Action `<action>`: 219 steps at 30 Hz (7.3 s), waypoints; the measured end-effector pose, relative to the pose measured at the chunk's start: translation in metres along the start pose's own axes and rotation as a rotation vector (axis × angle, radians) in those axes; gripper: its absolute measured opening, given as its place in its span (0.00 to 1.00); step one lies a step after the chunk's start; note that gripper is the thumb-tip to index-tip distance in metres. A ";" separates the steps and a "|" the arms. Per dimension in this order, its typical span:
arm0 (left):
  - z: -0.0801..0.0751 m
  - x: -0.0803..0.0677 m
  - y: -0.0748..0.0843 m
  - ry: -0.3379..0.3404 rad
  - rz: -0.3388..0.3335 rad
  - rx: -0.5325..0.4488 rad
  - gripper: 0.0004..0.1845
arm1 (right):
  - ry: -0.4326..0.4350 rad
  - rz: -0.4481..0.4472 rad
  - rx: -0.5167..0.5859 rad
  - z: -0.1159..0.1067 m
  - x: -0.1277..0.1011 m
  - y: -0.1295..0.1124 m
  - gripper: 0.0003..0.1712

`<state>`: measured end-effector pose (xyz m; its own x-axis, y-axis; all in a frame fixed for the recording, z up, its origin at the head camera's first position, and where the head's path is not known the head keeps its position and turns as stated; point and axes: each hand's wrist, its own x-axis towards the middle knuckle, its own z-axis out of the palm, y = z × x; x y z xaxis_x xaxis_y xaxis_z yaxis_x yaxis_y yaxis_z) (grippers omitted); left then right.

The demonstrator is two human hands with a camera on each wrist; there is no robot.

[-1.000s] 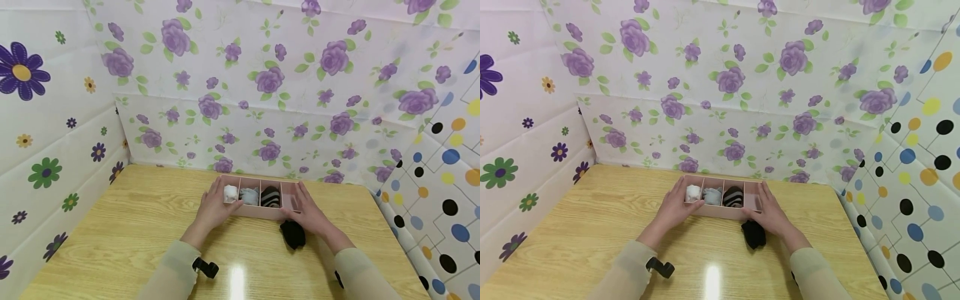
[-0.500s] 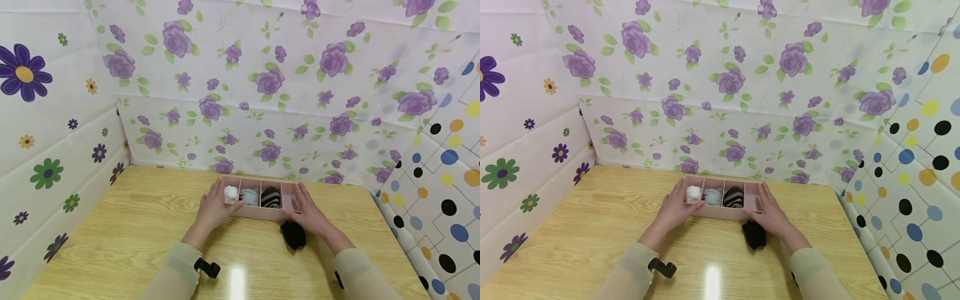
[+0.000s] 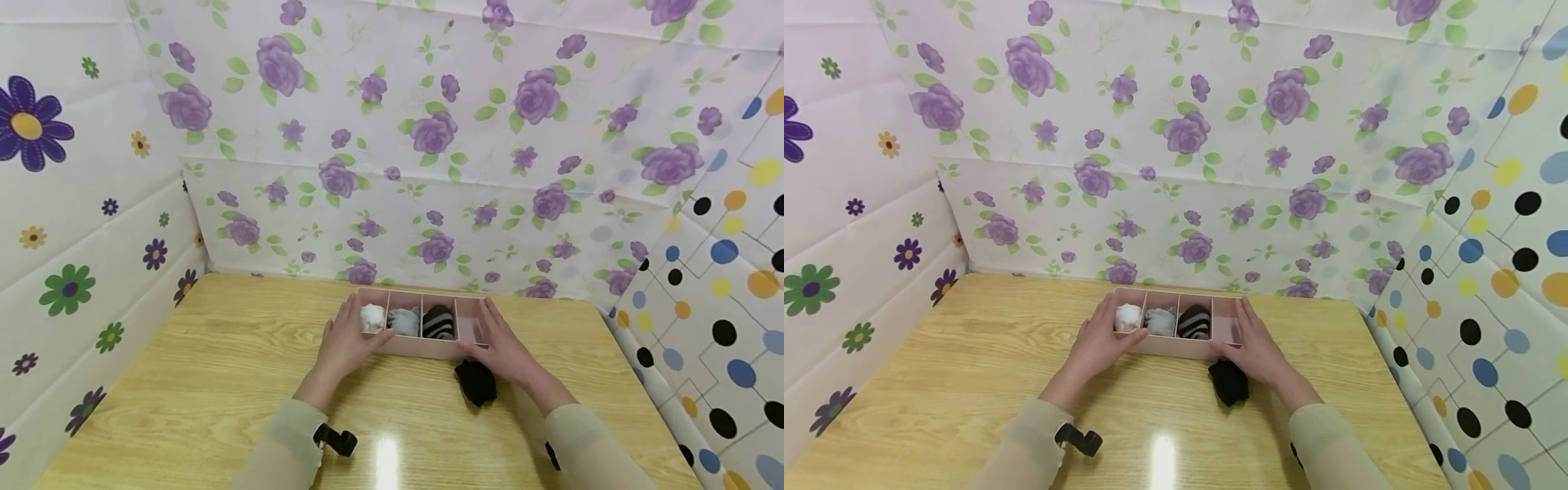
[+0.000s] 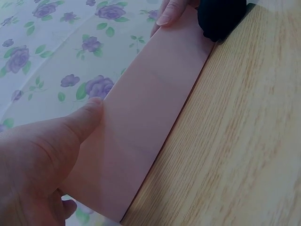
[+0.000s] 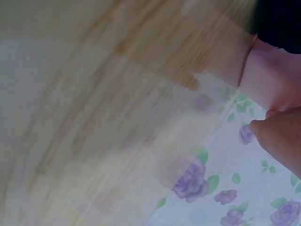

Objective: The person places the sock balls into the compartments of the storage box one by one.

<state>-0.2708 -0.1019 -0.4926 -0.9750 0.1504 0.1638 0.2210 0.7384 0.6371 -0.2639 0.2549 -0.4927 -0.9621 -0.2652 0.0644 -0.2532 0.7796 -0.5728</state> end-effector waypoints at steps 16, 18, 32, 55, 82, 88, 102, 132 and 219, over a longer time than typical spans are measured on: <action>-0.002 -0.002 -0.001 -0.019 -0.023 0.004 0.64 | 0.015 -0.013 0.046 -0.011 -0.042 -0.007 0.64; -0.002 -0.002 -0.001 -0.020 -0.029 0.005 0.64 | 0.009 -0.014 0.044 -0.012 -0.048 -0.008 0.64; -0.001 -0.001 0.001 -0.025 -0.041 0.002 0.64 | 0.048 -0.013 -0.039 -0.015 -0.081 -0.019 0.64; -0.001 0.000 0.003 -0.034 -0.068 -0.009 0.64 | 0.147 -0.083 -0.158 0.000 -0.113 -0.034 0.59; 0.000 0.001 0.001 -0.031 -0.072 -0.012 0.65 | 0.016 -0.164 -0.195 0.013 -0.098 -0.021 0.58; 0.000 0.000 0.003 -0.026 -0.071 -0.009 0.65 | 0.007 -0.164 -0.202 0.013 -0.094 -0.020 0.53; 0.000 0.001 0.001 -0.017 -0.067 -0.017 0.63 | 0.059 -0.175 -0.227 0.017 -0.086 -0.020 0.39; -0.002 0.000 0.002 -0.014 -0.050 -0.036 0.61 | 0.078 -0.128 -0.218 0.008 -0.100 -0.043 0.37; 0.001 -0.001 0.000 -0.019 -0.059 -0.021 0.63 | 0.134 0.003 -0.207 -0.017 0.012 -0.026 0.36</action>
<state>-0.2703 -0.1015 -0.4932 -0.9866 0.1197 0.1108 0.1631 0.7323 0.6612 -0.2706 0.2413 -0.4630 -0.9642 -0.1958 0.1788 -0.2526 0.8836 -0.3943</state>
